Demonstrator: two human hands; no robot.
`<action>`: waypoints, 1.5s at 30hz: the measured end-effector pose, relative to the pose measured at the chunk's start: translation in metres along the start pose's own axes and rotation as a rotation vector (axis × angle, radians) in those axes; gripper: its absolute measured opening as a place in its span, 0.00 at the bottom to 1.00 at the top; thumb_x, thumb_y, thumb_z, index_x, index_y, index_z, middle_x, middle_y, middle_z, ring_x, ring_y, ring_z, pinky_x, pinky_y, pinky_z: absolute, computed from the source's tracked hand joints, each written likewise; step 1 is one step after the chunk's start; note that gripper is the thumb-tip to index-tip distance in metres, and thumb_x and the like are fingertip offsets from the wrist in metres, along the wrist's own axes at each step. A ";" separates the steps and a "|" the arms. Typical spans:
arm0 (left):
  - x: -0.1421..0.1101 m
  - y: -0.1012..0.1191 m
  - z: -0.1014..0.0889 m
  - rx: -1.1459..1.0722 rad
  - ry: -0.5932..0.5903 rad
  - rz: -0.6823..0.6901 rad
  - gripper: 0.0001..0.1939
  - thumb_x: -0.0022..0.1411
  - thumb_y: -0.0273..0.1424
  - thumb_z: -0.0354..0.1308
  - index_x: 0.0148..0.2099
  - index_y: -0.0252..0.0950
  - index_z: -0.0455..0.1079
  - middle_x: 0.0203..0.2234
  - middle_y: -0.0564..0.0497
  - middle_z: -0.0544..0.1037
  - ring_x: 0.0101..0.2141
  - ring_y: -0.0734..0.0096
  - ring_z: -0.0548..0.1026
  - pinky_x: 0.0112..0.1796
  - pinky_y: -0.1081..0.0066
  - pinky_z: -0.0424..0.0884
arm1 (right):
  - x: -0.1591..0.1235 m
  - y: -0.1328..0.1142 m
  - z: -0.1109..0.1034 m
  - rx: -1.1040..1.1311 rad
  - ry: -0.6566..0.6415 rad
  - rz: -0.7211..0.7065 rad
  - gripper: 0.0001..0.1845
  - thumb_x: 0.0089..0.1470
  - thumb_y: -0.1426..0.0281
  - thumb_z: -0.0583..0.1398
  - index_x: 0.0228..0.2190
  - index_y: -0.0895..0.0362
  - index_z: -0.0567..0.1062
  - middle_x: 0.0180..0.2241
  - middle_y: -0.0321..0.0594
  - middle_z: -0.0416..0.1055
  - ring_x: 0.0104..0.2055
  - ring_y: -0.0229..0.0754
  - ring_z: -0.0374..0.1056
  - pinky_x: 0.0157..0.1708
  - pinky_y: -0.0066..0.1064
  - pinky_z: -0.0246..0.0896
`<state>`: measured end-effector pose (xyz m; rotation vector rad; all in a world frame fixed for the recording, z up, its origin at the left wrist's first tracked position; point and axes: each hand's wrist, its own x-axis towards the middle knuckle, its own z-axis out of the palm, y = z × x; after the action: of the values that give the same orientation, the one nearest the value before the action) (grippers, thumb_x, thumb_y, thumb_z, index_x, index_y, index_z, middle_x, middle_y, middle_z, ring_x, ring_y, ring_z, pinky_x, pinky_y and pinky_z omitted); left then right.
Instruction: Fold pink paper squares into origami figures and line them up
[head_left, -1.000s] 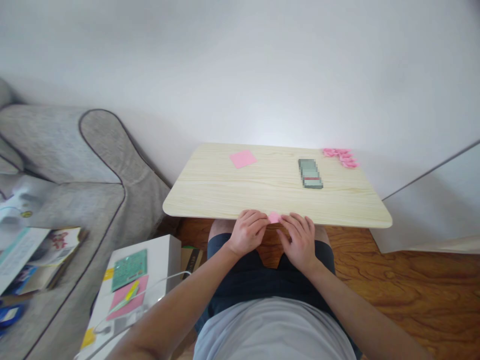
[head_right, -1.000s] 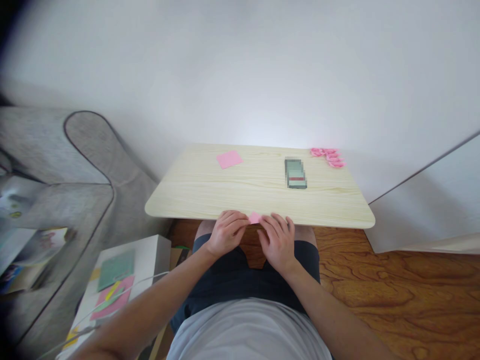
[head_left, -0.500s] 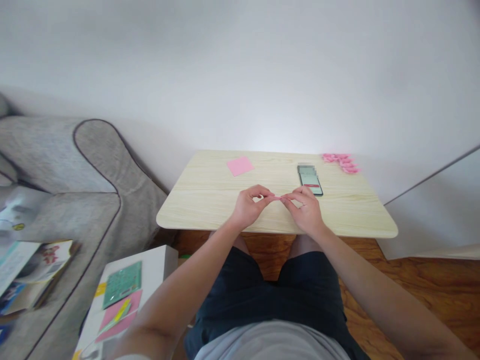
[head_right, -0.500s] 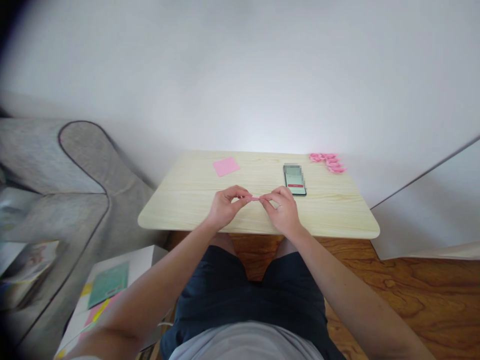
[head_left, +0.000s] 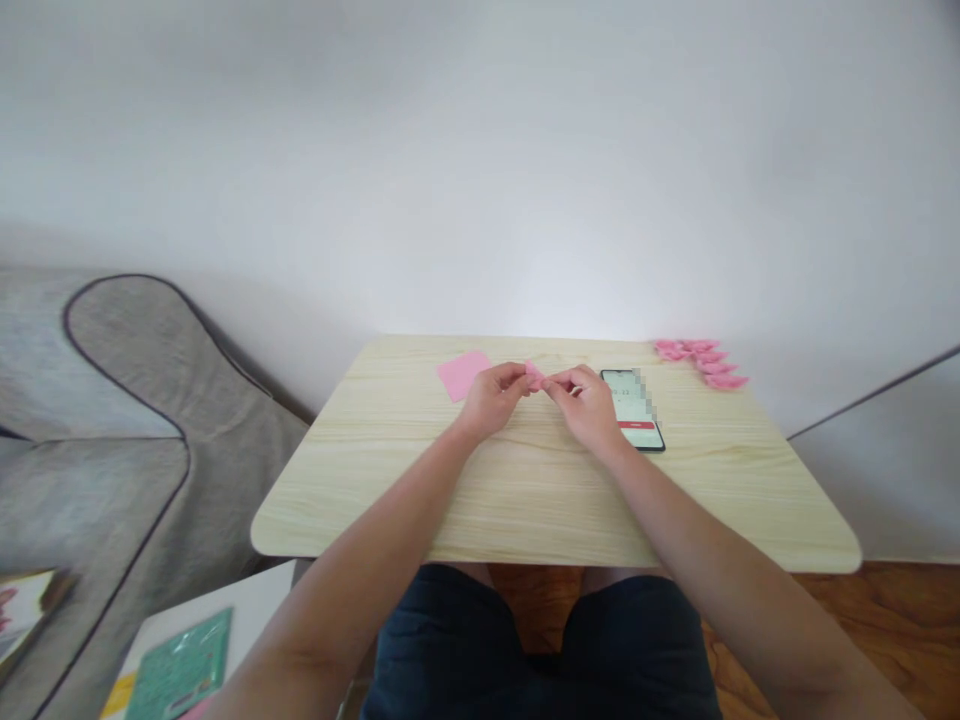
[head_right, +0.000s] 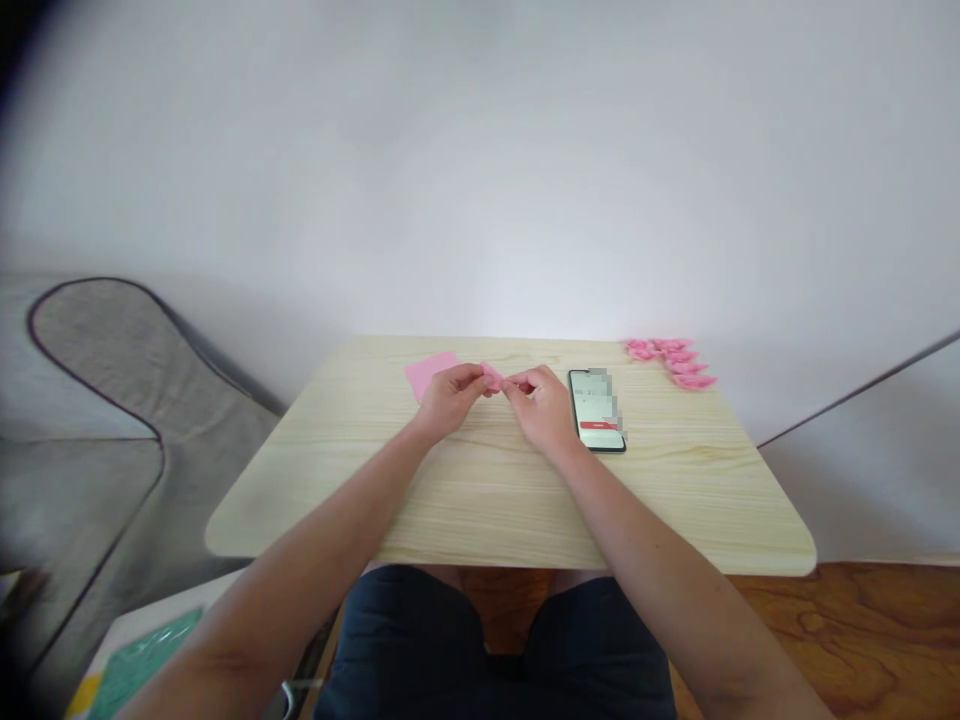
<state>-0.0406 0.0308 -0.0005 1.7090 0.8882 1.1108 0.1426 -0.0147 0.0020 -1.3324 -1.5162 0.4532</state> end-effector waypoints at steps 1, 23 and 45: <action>0.003 -0.004 -0.001 -0.002 0.015 -0.012 0.14 0.67 0.40 0.60 0.41 0.35 0.78 0.34 0.48 0.83 0.35 0.68 0.80 0.41 0.68 0.75 | 0.004 0.001 0.003 -0.005 -0.014 0.014 0.10 0.59 0.61 0.65 0.30 0.52 0.83 0.31 0.38 0.74 0.34 0.43 0.70 0.38 0.38 0.66; -0.008 -0.019 0.006 0.045 0.131 -0.038 0.14 0.68 0.43 0.62 0.45 0.37 0.77 0.29 0.51 0.83 0.29 0.71 0.81 0.32 0.73 0.74 | -0.005 0.004 0.014 -0.125 0.044 -0.089 0.04 0.60 0.66 0.65 0.37 0.50 0.82 0.36 0.38 0.81 0.37 0.45 0.75 0.40 0.40 0.69; -0.010 -0.016 0.005 0.058 0.179 0.000 0.13 0.69 0.41 0.61 0.45 0.37 0.78 0.35 0.48 0.84 0.37 0.66 0.83 0.39 0.69 0.76 | -0.005 0.000 0.015 0.011 0.005 -0.030 0.04 0.58 0.66 0.65 0.35 0.51 0.80 0.37 0.39 0.80 0.37 0.44 0.74 0.38 0.38 0.70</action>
<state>-0.0408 0.0266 -0.0194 1.6743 1.0402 1.2640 0.1291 -0.0143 -0.0065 -1.3000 -1.5257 0.4385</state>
